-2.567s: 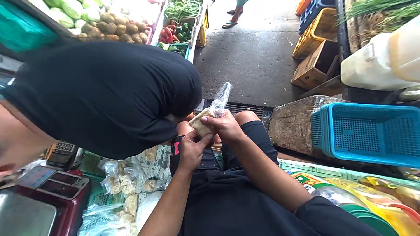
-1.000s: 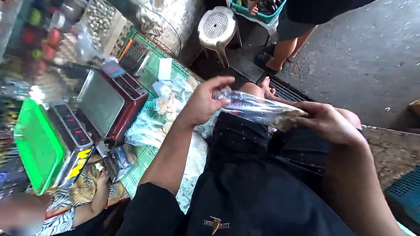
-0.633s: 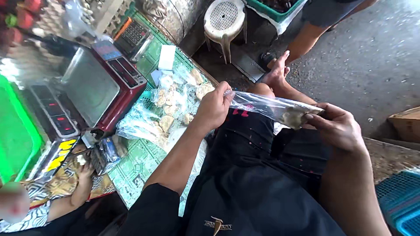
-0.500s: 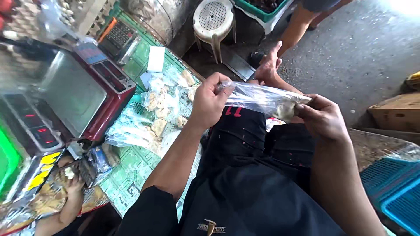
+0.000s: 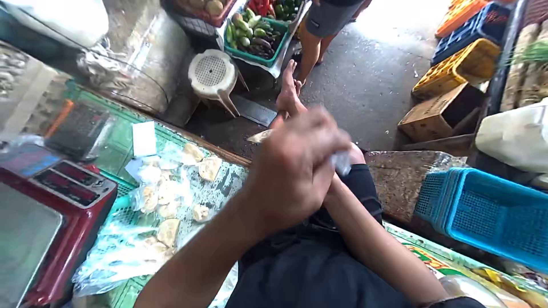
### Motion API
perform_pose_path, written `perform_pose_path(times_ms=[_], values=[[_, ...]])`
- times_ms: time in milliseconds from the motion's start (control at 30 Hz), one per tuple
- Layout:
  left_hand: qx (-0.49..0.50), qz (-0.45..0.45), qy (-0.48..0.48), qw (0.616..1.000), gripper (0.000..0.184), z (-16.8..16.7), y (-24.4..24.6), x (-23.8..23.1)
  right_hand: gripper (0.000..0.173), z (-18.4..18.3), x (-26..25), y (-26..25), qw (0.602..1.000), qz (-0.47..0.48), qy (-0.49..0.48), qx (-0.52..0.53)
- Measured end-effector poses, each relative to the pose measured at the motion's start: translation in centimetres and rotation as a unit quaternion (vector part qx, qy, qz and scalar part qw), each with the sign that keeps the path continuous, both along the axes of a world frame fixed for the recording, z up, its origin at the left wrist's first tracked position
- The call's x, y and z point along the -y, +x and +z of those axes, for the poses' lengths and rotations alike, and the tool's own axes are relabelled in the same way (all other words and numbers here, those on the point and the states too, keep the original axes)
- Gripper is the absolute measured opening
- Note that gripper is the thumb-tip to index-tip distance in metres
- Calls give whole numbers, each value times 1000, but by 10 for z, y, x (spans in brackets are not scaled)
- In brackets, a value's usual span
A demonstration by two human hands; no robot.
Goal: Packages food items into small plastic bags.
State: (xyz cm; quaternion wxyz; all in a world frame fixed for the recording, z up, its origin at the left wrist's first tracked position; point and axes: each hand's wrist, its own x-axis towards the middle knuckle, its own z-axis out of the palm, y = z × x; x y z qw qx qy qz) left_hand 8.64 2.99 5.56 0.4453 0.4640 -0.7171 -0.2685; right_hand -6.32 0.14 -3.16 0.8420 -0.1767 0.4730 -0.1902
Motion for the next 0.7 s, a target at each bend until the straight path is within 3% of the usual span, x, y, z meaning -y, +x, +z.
perform_pose_path(times_ms=[67, 133, 267, 367, 433, 500, 600, 700], values=[[17, -57, 50, 997, 13, -33, -8, -31, 78, 0, -2, 7, 998, 9, 20, 59], [14, -75, 102, 992, 14, -66, -13, -66, 95, -49, -9, 0, 967, 11, 46, 251], [-32, 20, 213, 976, 11, -113, -9, -122, 58, -63, -10, -4, 966, -103, 115, 208], [-178, 110, 292, 933, 11, -125, 9, -133, 50, -61, -3, -2, 974, -136, 81, 160], [-314, 138, 309, 887, 11, -132, 25, -128, 42, -49, -2, -4, 985, -108, -16, 134], [-398, 161, 314, 847, 10, -140, 52, -117, 30, -30, -10, -7, 972, -22, -202, 117], [-413, 185, 323, 831, 11, -141, 92, -98, 22, -14, -19, -15, 875, 224, -411, 128], [-297, 189, 342, 871, 9, -125, 93, -76, 13, -23, -14, -15, 774, 373, -511, -31]])
